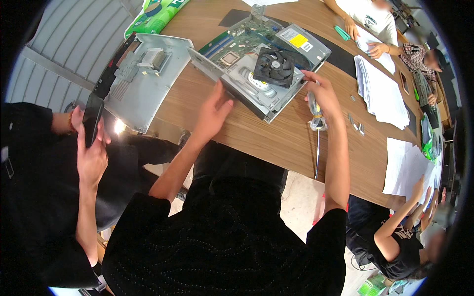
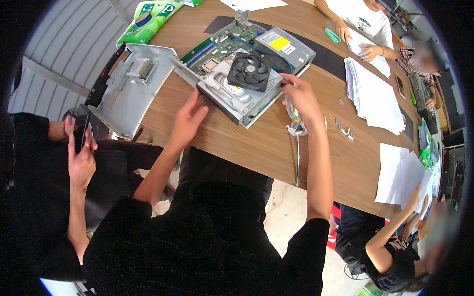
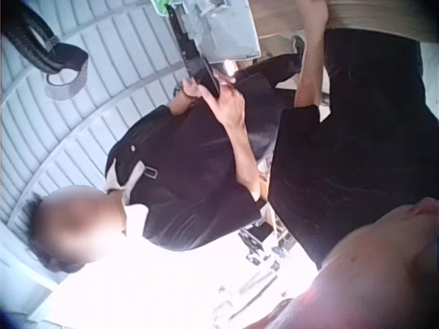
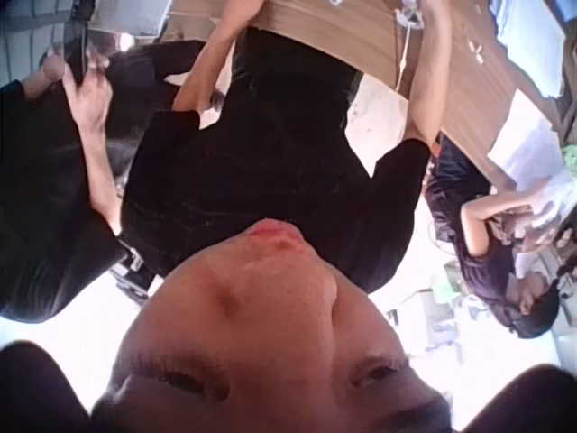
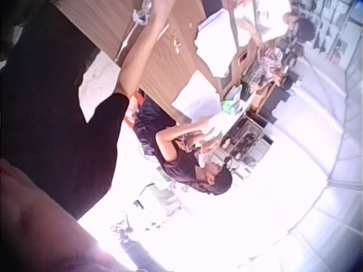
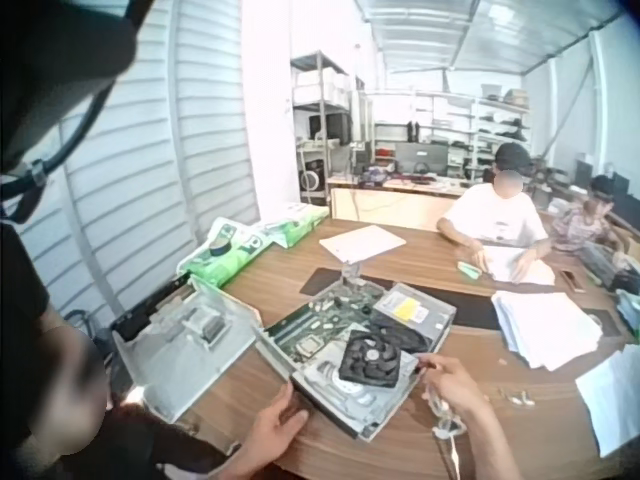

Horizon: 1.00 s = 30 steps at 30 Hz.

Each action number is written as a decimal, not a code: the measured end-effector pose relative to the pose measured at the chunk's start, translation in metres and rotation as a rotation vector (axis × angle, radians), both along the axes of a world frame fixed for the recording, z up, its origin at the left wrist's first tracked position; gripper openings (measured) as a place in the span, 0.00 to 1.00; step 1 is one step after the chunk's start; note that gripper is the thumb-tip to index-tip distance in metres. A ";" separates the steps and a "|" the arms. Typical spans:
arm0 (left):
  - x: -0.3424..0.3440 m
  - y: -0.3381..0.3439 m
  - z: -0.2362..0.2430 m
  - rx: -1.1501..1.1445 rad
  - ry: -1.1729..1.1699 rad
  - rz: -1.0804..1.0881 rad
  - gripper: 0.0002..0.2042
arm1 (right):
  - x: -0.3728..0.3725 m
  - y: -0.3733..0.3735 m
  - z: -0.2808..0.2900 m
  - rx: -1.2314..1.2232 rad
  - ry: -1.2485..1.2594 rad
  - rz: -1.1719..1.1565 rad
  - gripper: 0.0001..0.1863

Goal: The person removes and reinstalls computer components inside a PC case on a wooden table, using a screwdriver to loosen and tighten screws on the power supply and optical drive while others sit nearby.

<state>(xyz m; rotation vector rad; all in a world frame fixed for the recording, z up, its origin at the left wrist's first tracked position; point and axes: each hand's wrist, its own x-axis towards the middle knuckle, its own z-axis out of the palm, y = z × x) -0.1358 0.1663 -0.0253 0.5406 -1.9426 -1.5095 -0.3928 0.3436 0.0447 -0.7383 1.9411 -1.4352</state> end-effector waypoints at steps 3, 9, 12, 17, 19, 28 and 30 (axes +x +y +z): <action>-0.004 -0.009 0.017 0.408 0.085 0.083 0.23 | 0.000 0.002 -0.001 -0.016 -0.030 0.023 0.26; -0.021 -0.020 0.019 0.573 0.042 0.118 0.18 | 0.007 0.000 -0.001 -0.021 -0.039 -0.013 0.25; -0.025 -0.006 0.029 0.603 -0.044 0.100 0.25 | 0.011 -0.001 0.000 -0.015 -0.047 -0.025 0.25; -0.028 0.030 0.044 0.673 -0.042 0.010 0.39 | 0.008 -0.003 -0.003 -0.042 -0.089 -0.022 0.24; -0.032 0.039 0.043 0.710 -0.025 0.011 0.40 | 0.006 -0.004 -0.008 -0.057 -0.087 -0.033 0.23; -0.037 0.035 0.030 0.676 0.076 -0.001 0.35 | 0.006 -0.013 -0.038 0.056 0.414 -0.104 0.14; -0.041 0.036 0.031 0.692 0.024 -0.022 0.37 | 0.001 -0.006 -0.038 0.105 0.423 -0.104 0.12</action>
